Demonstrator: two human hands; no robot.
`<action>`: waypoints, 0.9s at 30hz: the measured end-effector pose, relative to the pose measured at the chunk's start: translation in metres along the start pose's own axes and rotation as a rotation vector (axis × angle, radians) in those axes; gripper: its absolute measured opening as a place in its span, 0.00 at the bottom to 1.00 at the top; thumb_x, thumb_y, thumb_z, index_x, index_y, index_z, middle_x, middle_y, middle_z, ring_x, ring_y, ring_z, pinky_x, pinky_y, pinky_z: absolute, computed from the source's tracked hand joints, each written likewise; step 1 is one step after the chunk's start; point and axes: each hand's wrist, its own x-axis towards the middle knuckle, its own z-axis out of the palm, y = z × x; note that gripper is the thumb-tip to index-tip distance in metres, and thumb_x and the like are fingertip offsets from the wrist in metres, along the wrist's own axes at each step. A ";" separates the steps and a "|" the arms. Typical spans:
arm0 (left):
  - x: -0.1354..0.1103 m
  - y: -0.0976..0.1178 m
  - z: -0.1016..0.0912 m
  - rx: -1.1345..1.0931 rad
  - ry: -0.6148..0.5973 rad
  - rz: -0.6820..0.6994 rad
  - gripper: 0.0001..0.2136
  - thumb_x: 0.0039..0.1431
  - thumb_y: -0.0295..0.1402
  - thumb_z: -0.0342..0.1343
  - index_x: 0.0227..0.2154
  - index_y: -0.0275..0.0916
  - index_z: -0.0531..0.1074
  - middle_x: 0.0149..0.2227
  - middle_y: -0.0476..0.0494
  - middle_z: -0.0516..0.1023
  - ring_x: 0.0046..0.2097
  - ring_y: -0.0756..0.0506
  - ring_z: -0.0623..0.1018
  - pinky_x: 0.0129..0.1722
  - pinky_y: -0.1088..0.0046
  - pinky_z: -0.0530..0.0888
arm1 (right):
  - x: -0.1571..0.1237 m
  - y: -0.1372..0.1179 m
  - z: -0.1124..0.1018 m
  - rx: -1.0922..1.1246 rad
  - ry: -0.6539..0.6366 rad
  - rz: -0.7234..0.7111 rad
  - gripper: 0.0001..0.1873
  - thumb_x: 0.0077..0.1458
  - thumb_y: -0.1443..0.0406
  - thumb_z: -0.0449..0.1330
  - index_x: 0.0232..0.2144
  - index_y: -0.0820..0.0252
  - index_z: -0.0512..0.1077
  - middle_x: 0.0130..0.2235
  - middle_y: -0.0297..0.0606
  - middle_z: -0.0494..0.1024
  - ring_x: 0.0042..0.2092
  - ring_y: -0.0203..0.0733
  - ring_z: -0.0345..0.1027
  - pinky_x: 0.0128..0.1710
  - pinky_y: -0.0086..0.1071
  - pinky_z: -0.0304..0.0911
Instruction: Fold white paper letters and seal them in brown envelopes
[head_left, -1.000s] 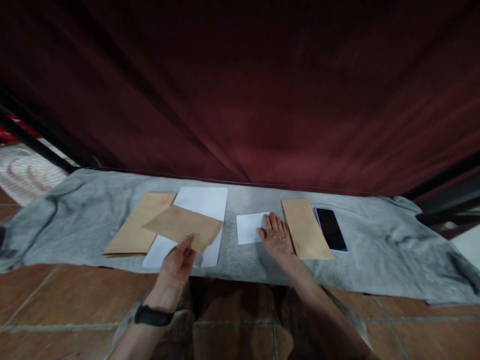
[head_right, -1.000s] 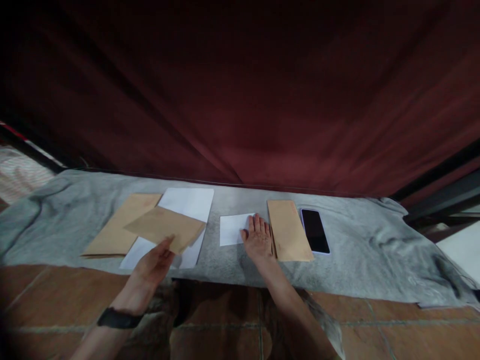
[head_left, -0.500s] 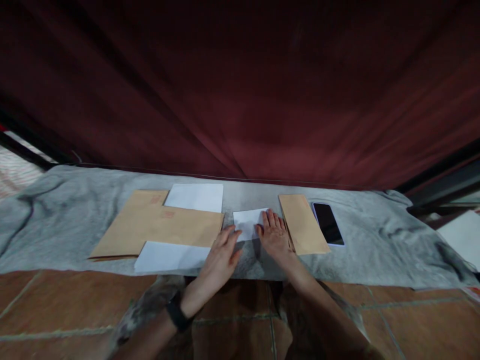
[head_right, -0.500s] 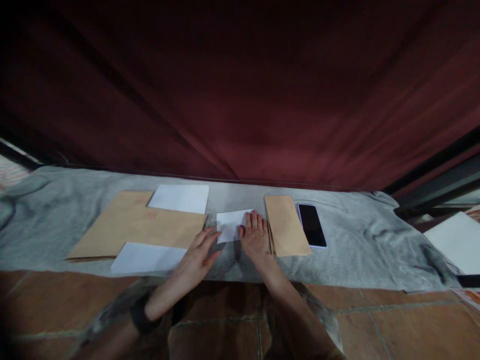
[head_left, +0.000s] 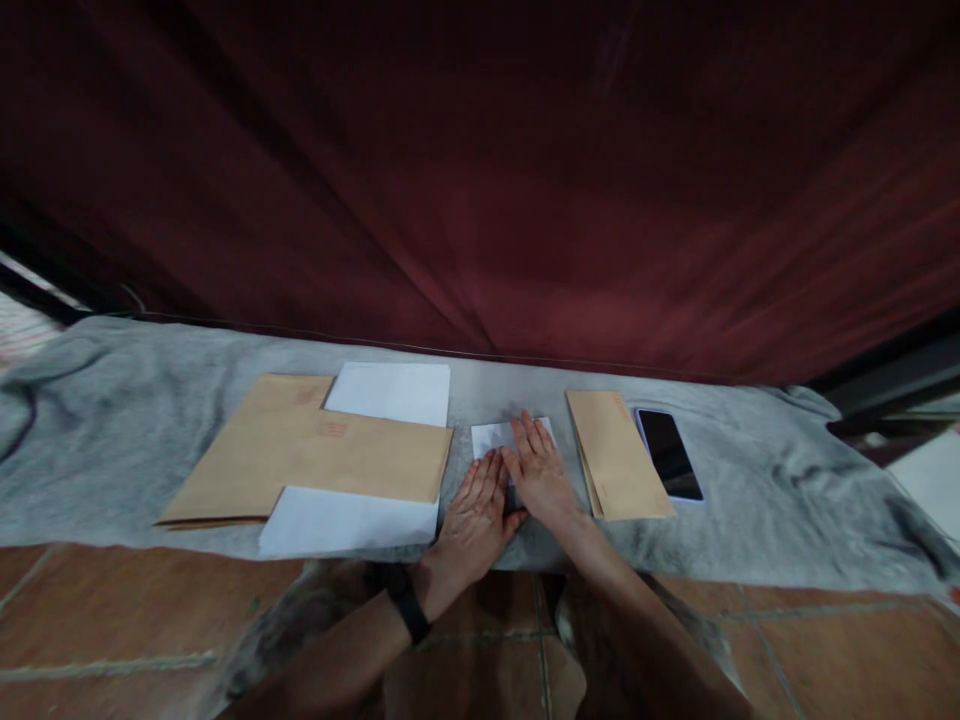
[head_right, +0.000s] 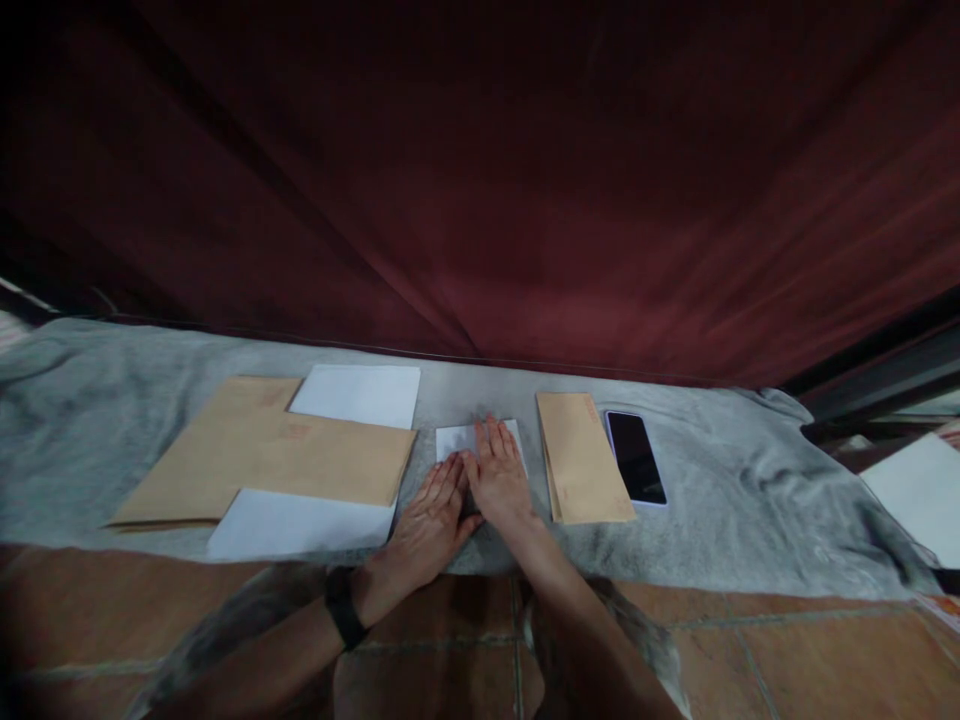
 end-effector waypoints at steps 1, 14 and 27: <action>-0.001 0.000 0.002 0.000 -0.002 -0.009 0.32 0.66 0.38 0.50 0.67 0.22 0.53 0.69 0.22 0.57 0.72 0.35 0.54 0.69 0.52 0.61 | 0.001 -0.003 0.002 0.022 -0.009 -0.017 0.28 0.72 0.59 0.44 0.67 0.66 0.60 0.72 0.48 0.53 0.72 0.49 0.44 0.69 0.45 0.50; -0.011 0.002 0.007 -0.007 0.092 -0.107 0.38 0.67 0.36 0.48 0.72 0.31 0.35 0.72 0.26 0.51 0.72 0.35 0.53 0.68 0.49 0.61 | -0.006 0.005 0.013 -0.076 -0.001 -0.022 0.27 0.72 0.58 0.46 0.69 0.55 0.57 0.71 0.43 0.55 0.71 0.49 0.47 0.69 0.48 0.46; 0.000 -0.042 -0.062 -0.163 0.140 -0.134 0.27 0.69 0.37 0.45 0.69 0.40 0.55 0.69 0.37 0.62 0.71 0.40 0.57 0.70 0.53 0.56 | -0.008 0.014 0.008 -0.105 -0.023 0.023 0.28 0.71 0.56 0.46 0.68 0.60 0.58 0.71 0.48 0.56 0.71 0.51 0.49 0.69 0.49 0.46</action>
